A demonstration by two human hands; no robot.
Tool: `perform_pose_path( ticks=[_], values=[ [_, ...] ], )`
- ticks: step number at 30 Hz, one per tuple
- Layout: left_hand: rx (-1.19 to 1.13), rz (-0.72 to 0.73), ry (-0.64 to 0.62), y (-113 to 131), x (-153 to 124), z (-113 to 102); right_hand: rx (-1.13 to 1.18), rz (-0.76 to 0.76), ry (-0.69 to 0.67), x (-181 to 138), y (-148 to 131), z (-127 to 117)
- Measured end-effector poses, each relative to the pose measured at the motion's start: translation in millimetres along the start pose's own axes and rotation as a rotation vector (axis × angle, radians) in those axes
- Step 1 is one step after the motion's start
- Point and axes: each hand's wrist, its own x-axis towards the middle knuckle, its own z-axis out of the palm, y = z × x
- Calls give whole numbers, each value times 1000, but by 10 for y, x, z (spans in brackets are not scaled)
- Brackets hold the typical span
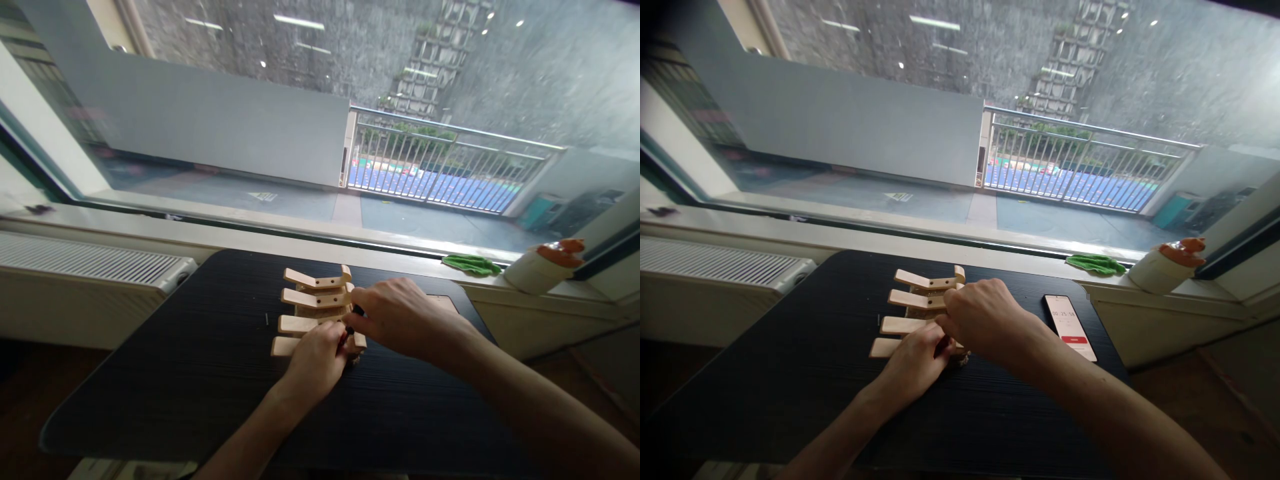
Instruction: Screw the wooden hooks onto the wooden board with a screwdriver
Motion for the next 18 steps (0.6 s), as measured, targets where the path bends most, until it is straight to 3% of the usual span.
perform_pose_path(
  ticks=[9, 18],
  values=[
    [-7, 21, 0, -8, 4, -9, 132, -159, -26, -145, 34, -160],
    [8, 14, 2, -9, -6, -4, 76, -133, -4, -80, -20, -71]
  ],
)
